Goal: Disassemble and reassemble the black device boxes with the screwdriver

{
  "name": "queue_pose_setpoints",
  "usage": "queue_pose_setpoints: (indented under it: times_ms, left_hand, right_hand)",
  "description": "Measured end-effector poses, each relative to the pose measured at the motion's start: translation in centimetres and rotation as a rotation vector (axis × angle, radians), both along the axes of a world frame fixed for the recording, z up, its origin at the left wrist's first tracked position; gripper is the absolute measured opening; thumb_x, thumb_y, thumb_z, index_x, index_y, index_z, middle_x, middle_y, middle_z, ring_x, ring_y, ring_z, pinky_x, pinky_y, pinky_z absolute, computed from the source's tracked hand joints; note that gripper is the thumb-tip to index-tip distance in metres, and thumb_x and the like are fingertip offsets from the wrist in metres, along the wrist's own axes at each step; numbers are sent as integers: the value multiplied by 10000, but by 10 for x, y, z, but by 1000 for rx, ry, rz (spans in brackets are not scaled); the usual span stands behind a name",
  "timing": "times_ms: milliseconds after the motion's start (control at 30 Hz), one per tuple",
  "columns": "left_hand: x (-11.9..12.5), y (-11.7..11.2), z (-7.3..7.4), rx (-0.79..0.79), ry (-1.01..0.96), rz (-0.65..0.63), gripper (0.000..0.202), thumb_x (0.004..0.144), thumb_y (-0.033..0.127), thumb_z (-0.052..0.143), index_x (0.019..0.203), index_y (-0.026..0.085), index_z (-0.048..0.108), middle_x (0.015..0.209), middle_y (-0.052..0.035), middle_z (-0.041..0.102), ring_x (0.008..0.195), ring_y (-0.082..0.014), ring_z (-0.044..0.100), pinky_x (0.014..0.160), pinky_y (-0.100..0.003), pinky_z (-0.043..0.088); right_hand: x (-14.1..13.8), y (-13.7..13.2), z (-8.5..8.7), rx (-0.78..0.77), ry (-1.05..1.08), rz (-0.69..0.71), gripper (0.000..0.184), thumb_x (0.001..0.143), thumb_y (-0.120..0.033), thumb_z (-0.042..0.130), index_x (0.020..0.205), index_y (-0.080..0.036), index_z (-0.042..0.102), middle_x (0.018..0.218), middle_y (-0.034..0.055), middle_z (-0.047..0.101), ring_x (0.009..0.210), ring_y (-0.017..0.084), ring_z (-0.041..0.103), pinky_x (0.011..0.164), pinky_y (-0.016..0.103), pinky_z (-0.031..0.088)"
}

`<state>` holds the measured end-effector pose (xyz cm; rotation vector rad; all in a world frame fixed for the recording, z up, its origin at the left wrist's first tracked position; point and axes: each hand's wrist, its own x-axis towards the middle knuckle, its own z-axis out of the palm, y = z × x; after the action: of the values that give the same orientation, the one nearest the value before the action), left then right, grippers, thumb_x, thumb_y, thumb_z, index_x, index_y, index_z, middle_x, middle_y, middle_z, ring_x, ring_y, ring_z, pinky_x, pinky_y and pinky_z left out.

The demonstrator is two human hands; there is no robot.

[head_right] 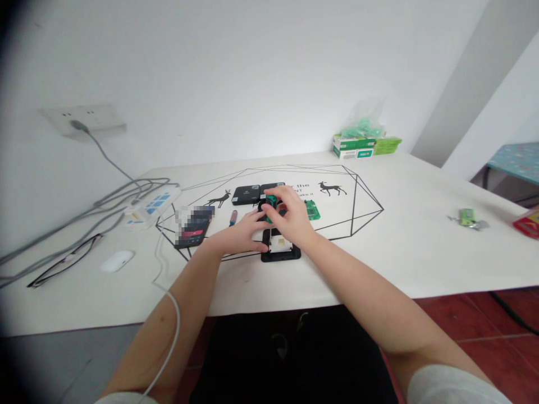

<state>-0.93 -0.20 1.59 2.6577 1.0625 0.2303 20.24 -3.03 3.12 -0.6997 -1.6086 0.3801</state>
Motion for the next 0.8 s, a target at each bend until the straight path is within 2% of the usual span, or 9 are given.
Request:
queue_pose_setpoints:
  times_ms: [133, 233, 300, 400, 533, 600, 700, 800]
  left_hand:
    - [9, -7, 14, 11, -32, -102, 163, 872, 391, 823, 974, 264, 811, 1454, -86, 639, 1537, -349, 390, 1324, -547, 213]
    - [16, -10, 17, 3, -96, -113, 129, 902, 371, 771, 848, 257, 798, 1384, -74, 681, 1482, -331, 456, 1300, -515, 292]
    - [16, -10, 16, -7, -131, -97, 152, 926, 361, 724, 847, 253, 794, 1426, -69, 666, 1460, -332, 473, 1262, -510, 356]
    - [9, -2, 13, 32, -146, -32, 175, 956, 348, 679, 890, 235, 795, 1443, -80, 662, 1415, -328, 501, 1232, -511, 381]
    - [-8, 20, 5, 186, -62, 209, 166, 943, 279, 655, 895, 218, 802, 1326, -109, 713, 1331, -334, 542, 1184, -510, 419]
    - [-14, 30, 0, 238, -18, 326, 175, 938, 258, 640, 900, 216, 806, 1276, -117, 726, 1278, -344, 565, 1162, -525, 430]
    - [-20, 39, -8, 283, 23, 414, 201, 943, 256, 621, 916, 207, 814, 1240, -134, 731, 1253, -370, 560, 1125, -545, 449]
    - [-22, 42, -11, 298, 38, 459, 237, 950, 258, 611, 1060, 192, 811, 1279, -141, 722, 1274, -376, 554, 1137, -543, 447]
  right_hand:
    - [2, 3, -1, -10, 55, -35, 241, 960, -386, 688, 1175, -278, 693, 1164, 87, 671, 1026, 228, 660, 703, 344, 621]
    - [4, 5, -3, -10, 103, -51, 254, 965, -403, 688, 1192, -290, 679, 1154, 76, 653, 1021, 220, 659, 713, 341, 625]
    - [5, 7, -3, -3, 131, -63, 254, 963, -414, 692, 1188, -298, 674, 1157, 70, 643, 1012, 214, 657, 716, 338, 626]
    - [8, 11, -3, 22, 196, -93, 249, 954, -420, 703, 1175, -308, 674, 1172, 63, 633, 1018, 208, 657, 728, 333, 629]
    - [18, 19, -2, 12, 253, -189, 266, 939, -424, 715, 1174, -306, 673, 1150, 57, 632, 995, 201, 659, 698, 317, 629]
    - [23, 21, -2, 10, 219, -229, 264, 935, -420, 713, 1166, -298, 674, 1135, 56, 639, 986, 202, 661, 674, 309, 626]
    - [27, 22, -1, 26, 138, -277, 240, 936, -397, 704, 1145, -283, 681, 1107, 54, 654, 974, 201, 663, 658, 303, 621]
    - [29, 21, 0, 48, 84, -296, 223, 935, -371, 701, 1135, -272, 688, 1086, 54, 665, 948, 196, 664, 651, 302, 614]
